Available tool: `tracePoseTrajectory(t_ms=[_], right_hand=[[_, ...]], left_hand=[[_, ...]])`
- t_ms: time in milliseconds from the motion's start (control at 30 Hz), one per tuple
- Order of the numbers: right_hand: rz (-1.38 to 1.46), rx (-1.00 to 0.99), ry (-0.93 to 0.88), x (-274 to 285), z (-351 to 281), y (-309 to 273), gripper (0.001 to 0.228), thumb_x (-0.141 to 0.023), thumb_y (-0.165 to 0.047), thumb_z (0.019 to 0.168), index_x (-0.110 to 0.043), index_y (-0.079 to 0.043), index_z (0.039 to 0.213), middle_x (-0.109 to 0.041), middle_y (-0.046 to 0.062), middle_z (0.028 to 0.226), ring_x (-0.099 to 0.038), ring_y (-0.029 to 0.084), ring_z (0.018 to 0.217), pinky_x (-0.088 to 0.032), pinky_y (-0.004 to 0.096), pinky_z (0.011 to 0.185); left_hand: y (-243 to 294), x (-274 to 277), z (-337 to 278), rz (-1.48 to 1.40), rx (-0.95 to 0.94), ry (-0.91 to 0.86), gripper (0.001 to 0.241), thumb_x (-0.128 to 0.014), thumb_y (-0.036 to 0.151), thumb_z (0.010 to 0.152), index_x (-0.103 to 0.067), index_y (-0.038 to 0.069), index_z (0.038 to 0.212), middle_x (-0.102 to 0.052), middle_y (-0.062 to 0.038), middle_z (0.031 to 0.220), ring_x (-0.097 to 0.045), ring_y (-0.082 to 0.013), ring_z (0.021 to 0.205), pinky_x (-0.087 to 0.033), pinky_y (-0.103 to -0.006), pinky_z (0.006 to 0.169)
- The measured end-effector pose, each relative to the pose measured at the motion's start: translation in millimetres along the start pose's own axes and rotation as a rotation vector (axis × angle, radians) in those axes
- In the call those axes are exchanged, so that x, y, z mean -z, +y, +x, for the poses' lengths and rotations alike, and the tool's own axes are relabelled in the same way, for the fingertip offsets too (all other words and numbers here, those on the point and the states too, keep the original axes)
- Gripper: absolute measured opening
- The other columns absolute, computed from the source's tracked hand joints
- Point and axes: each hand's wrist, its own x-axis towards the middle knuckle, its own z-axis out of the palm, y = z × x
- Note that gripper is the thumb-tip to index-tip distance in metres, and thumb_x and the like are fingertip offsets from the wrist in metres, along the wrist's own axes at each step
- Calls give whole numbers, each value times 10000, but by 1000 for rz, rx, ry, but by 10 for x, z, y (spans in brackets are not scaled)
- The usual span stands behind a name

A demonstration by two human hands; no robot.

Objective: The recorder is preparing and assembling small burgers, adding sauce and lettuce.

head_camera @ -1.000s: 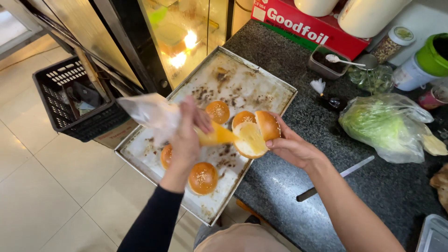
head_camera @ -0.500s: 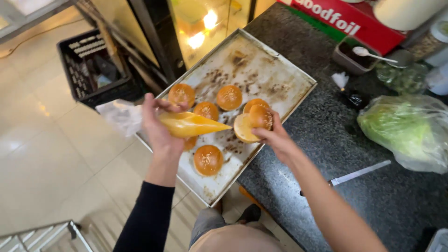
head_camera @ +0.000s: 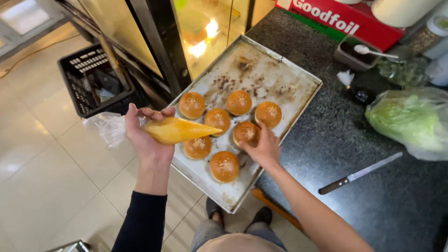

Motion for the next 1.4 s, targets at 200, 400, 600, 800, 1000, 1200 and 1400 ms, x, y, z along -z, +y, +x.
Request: tracePoseTrajectory(t_ms=[200,400,600,800,1000,1200,1400], right_hand=[[275,81,-121,-388,-265,-68,696,-681,-544,847,-567,-96,1369,-647,153,1313,-659,319,1245,-541,424,1071],[-196,276,-295,-240,-728,-619,1032,-892,-434,680,-392,-149,1537,-396,244,1443,-409,454,1304,-392,509,1076],[-98,118,-352,-322,-741,-563,1120,-865,-373,693,-231,-127,1582,-396,215,1487,-456,406,1332,-410,468,1126],[594,199,-273,-448,-293,27,1167,-930,-270,728,-161,-87,1586,-418,200,1530,-462,311,1423,-375,411,1177],[876,-124,-396,382,-397,-441,1019,-831,-200,713,-253,-183,1552,-549,100,1435,-584,212,1280,-535,383,987],[935,-105,-441,636,-511,-522,972,-792,-108,732,-273,-203,1548,-494,89,1475,-567,205,1280,-501,392,1009],[1303,-198,-491,714,-502,-399,1075,-706,3,729,-164,-290,1610,-462,82,1525,-552,259,1274,-476,492,1016]], left_hand=[[-41,258,375,-9,94,-39,405,-608,411,1002,-566,94,755,-563,-110,653,-652,-371,852,-510,-498,980],[-50,191,431,117,122,-44,410,-604,439,996,-559,93,780,-559,-102,652,-684,-386,839,-533,-510,904],[28,213,402,135,143,-67,410,-609,447,1001,-545,97,797,-548,-98,655,-688,-374,857,-539,-506,902],[148,109,319,185,92,-127,413,-596,449,1020,-545,98,809,-546,-103,656,-687,-347,867,-533,-477,889],[8,-40,259,217,33,-230,425,-611,448,1027,-551,86,812,-548,-112,643,-684,-341,802,-525,-472,862],[-267,-186,96,365,6,-311,458,-592,492,1024,-531,91,811,-556,-100,650,-702,-296,795,-554,-449,899],[-541,-259,-226,701,72,-465,547,-466,606,1031,-539,92,859,-654,-72,721,-660,-165,777,-502,-297,835]])
